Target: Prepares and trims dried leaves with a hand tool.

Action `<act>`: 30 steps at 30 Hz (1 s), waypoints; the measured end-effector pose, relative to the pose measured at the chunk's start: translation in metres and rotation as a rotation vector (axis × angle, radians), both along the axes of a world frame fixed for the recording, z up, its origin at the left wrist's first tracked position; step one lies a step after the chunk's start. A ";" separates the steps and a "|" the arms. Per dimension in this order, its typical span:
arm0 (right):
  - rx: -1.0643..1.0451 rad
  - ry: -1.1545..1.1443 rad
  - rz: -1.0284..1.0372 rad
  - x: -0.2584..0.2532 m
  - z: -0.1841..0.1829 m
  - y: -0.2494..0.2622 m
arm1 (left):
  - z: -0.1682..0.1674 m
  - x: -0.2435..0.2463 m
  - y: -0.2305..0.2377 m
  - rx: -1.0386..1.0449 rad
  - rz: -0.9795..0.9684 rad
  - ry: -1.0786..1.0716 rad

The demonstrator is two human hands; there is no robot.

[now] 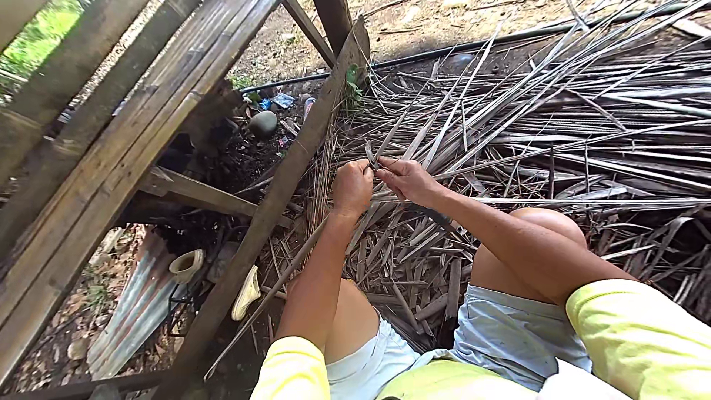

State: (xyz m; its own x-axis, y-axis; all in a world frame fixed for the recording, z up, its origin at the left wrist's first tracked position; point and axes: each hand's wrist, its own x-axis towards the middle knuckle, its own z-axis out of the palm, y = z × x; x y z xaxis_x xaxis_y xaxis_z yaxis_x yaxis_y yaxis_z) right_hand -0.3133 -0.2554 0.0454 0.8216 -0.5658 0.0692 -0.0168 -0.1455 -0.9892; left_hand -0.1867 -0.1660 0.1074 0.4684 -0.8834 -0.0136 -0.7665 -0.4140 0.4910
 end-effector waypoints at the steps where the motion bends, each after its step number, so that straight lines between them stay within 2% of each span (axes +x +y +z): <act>1: 0.010 0.035 0.021 -0.001 0.003 0.002 | 0.000 0.002 0.000 -0.001 0.018 0.009; 6: -0.194 0.154 -0.028 0.000 -0.001 -0.002 | 0.004 -0.002 0.001 0.025 0.031 -0.046; 8: -0.214 0.157 -0.050 0.002 -0.002 -0.006 | 0.007 -0.008 0.001 0.060 0.028 -0.082; 12: -0.102 0.114 -0.100 0.003 -0.002 -0.017 | 0.012 -0.017 0.002 0.096 0.029 -0.110; 16: 0.075 -0.016 -0.058 -0.001 0.002 -0.026 | 0.014 -0.019 0.002 0.083 0.021 -0.115; 20: 0.151 -0.067 -0.103 0.000 -0.005 -0.034 | 0.015 -0.022 0.002 0.114 0.014 -0.124; 24: 0.269 -0.095 -0.352 -0.010 -0.008 -0.072 | 0.017 -0.017 0.010 0.100 0.001 -0.060; 27: 0.250 -0.137 -0.526 -0.018 -0.011 -0.092 | 0.013 -0.003 0.015 0.064 0.019 0.025; 30: 0.206 -0.065 -0.323 -0.017 0.004 -0.054 | 0.006 0.010 0.011 0.059 0.038 0.105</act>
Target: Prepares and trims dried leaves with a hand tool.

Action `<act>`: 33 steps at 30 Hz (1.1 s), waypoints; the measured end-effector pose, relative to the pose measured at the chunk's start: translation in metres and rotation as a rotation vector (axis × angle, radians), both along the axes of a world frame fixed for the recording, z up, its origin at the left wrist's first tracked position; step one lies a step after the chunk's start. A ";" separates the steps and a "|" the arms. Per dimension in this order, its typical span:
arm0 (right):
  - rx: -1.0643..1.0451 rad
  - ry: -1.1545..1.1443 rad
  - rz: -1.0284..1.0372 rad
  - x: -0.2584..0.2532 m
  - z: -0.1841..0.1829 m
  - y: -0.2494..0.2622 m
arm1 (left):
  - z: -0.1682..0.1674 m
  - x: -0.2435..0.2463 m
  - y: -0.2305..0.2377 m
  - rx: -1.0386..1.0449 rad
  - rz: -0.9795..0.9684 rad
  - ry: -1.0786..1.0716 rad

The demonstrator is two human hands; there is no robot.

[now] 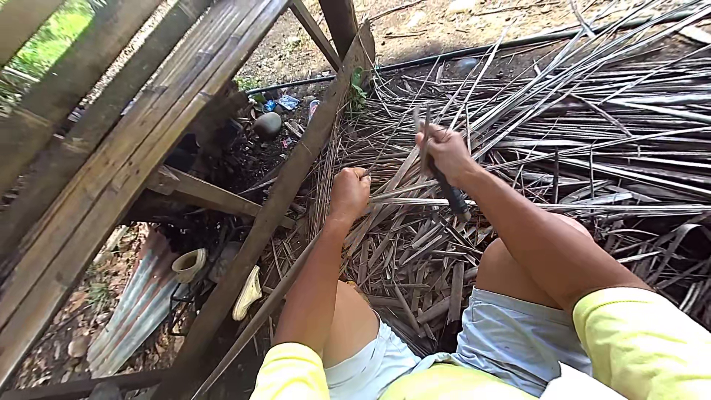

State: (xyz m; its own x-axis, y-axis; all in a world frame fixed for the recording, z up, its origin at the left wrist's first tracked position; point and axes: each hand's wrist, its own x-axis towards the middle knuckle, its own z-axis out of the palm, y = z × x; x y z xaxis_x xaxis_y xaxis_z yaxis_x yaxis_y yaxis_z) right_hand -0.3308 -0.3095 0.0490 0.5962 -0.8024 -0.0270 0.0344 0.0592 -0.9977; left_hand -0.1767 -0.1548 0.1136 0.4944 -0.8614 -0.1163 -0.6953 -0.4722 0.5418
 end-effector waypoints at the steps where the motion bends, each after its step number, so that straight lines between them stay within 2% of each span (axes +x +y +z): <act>1: -0.003 0.010 0.101 0.003 0.002 0.016 | -0.002 0.003 -0.002 0.003 0.005 0.043; 3: 0.003 0.010 0.269 0.009 -0.004 0.038 | -0.004 0.005 -0.005 -0.003 0.008 0.159; 5: -0.001 -0.019 0.334 0.014 -0.011 0.044 | 0.000 0.003 -0.005 -0.030 0.032 0.347; 9: -0.029 -0.092 0.270 0.012 -0.010 0.037 | 0.013 0.005 -0.001 -0.053 0.062 0.639; 14: 0.096 -0.125 0.034 -0.007 -0.001 0.005 | 0.018 0.011 0.009 -0.027 -0.024 0.692; 16: 0.134 -0.122 -0.123 -0.014 0.000 -0.014 | 0.019 0.012 0.013 -0.006 -0.054 0.623; 18: 0.122 -0.119 -0.174 -0.019 0.003 -0.018 | 0.015 0.011 0.014 -0.016 -0.077 0.408; 21: 0.051 -0.006 0.074 -0.016 0.012 0.017 | 0.003 0.006 0.006 -0.002 -0.060 0.018; 24: 0.065 0.081 0.320 0.001 0.004 0.051 | 0.001 -0.015 -0.001 0.088 -0.051 -0.183; 26: 0.100 0.075 0.348 0.010 -0.002 0.056 | 0.000 -0.028 -0.003 0.144 -0.052 -0.292; 33: 0.208 -0.029 0.124 0.007 -0.001 0.025 | 0.004 -0.043 0.000 0.109 -0.091 -0.406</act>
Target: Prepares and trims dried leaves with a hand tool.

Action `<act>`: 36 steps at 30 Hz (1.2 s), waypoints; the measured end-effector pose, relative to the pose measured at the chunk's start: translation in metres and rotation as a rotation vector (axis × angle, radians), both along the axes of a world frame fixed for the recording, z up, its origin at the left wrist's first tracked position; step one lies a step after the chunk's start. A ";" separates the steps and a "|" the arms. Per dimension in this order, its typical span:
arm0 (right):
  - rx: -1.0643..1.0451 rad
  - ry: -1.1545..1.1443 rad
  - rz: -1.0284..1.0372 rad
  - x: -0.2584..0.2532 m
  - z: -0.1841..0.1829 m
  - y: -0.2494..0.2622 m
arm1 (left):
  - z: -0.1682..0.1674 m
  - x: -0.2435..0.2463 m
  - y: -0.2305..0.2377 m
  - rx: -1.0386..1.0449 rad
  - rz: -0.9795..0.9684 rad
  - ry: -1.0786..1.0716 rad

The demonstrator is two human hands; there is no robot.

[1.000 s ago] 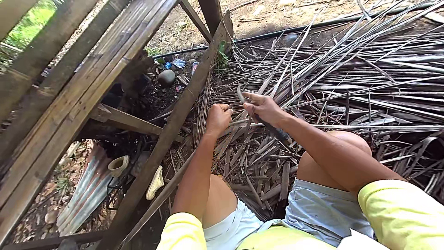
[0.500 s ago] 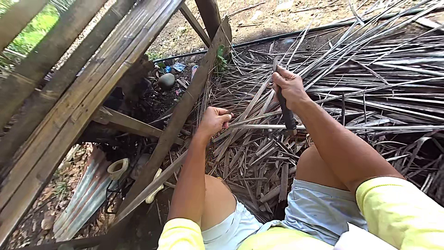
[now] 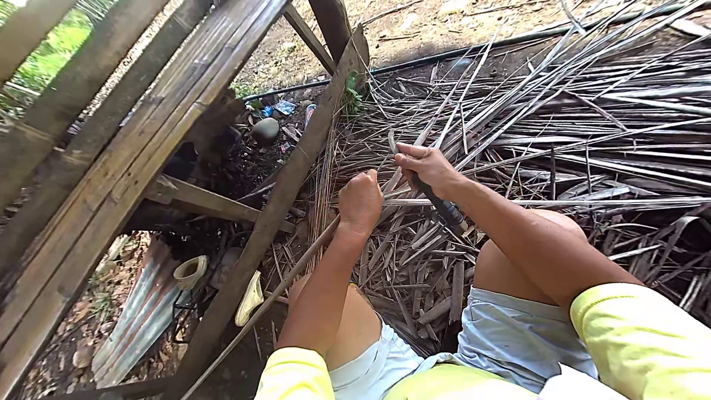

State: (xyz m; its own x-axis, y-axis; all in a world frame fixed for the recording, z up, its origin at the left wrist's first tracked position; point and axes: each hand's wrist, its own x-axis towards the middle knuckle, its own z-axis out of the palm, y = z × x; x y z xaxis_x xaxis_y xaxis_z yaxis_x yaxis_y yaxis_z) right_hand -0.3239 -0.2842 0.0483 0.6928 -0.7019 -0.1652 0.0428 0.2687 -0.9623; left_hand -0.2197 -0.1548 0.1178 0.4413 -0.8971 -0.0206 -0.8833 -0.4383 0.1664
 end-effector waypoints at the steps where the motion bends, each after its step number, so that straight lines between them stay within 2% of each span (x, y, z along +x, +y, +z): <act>1: 0.036 -0.012 -0.030 -0.002 0.001 -0.006 | 0.001 0.000 0.001 -0.011 -0.017 0.006; 5: 0.110 -0.043 -0.138 -0.010 0.001 -0.031 | 0.002 0.002 0.005 -0.057 -0.073 0.019; 10: 0.117 -0.040 -0.419 -0.022 -0.001 -0.058 | 0.009 0.007 0.009 -0.010 -0.015 0.048; 12: 0.100 -0.055 -0.438 -0.022 0.006 -0.050 | 0.010 0.011 0.006 0.036 0.031 0.038; 15: 0.091 -0.086 -0.257 -0.020 0.017 -0.016 | 0.007 0.019 0.002 0.085 0.070 0.046; 17: 0.102 -0.067 -0.024 -0.018 0.018 0.005 | 0.003 0.022 0.000 0.062 0.034 0.102; 19: 0.165 -0.082 0.083 -0.012 0.014 0.018 | -0.002 0.021 -0.002 0.022 -0.028 0.185; 22: 0.229 -0.136 0.016 -0.007 0.008 0.010 | 0.000 0.026 -0.003 0.026 -0.005 0.283; 27: 0.193 -0.190 -0.209 -0.026 0.011 -0.029 | 0.008 0.058 0.006 0.108 0.073 0.556; 30: 0.158 -0.192 -0.272 -0.029 0.013 -0.033 | 0.012 0.065 0.011 0.119 0.080 0.715; 32: 0.113 -0.153 -0.218 -0.025 0.015 -0.019 | 0.007 0.066 0.008 0.074 0.082 0.650; 36: -0.011 -0.069 0.129 -0.010 0.013 0.027 | -0.006 0.065 -0.005 -0.014 0.076 0.489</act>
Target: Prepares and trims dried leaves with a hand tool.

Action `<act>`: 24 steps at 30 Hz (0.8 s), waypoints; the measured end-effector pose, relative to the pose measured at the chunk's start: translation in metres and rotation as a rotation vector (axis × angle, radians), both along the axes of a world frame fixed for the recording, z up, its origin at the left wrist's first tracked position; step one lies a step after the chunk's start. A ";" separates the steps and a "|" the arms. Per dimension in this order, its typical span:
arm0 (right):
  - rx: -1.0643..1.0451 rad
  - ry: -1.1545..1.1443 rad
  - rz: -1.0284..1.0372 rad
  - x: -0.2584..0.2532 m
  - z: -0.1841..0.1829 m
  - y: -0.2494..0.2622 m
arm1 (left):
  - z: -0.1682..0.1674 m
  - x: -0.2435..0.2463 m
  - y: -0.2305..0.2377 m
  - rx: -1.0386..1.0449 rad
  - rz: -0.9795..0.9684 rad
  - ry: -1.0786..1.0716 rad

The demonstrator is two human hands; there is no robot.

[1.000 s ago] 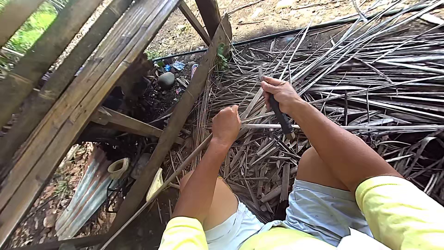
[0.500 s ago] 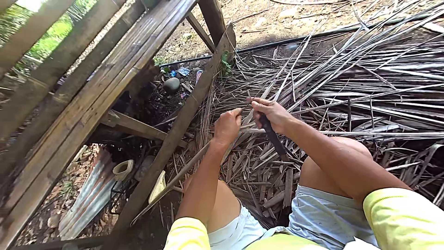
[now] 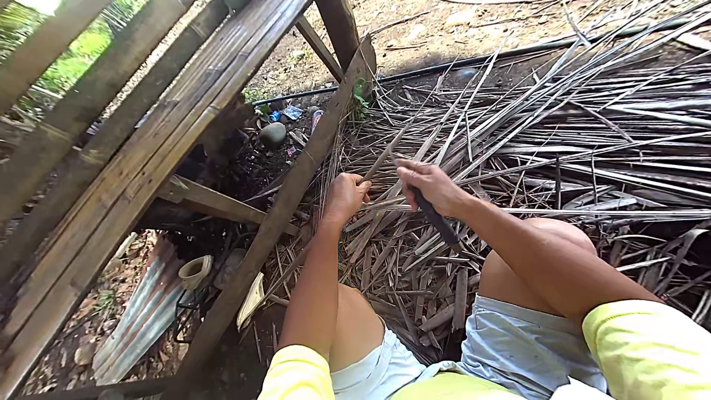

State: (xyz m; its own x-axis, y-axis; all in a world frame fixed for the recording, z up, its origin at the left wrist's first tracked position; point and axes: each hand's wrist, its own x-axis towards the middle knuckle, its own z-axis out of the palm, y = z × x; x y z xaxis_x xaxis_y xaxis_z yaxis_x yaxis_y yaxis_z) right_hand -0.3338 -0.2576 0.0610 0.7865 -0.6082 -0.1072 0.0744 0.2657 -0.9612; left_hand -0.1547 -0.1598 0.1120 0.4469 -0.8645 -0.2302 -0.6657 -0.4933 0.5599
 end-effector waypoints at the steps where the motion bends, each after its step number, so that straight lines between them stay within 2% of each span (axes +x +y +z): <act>1: 0.005 0.000 0.084 0.004 -0.003 0.008 | -0.001 -0.003 -0.002 -0.011 0.002 -0.022; 3: 0.027 -0.006 0.195 0.011 -0.006 0.018 | -0.001 -0.012 -0.005 -0.049 0.014 -0.055; 6: 0.044 -0.024 0.231 0.015 -0.009 0.020 | -0.001 -0.020 -0.005 -0.098 0.033 -0.109; 16: 0.028 -0.011 0.073 0.023 -0.014 0.015 | -0.005 -0.038 -0.003 -0.081 -0.002 -0.274; 24: -0.182 0.022 -0.048 0.033 -0.022 0.004 | -0.004 -0.044 -0.003 -0.078 -0.036 -0.300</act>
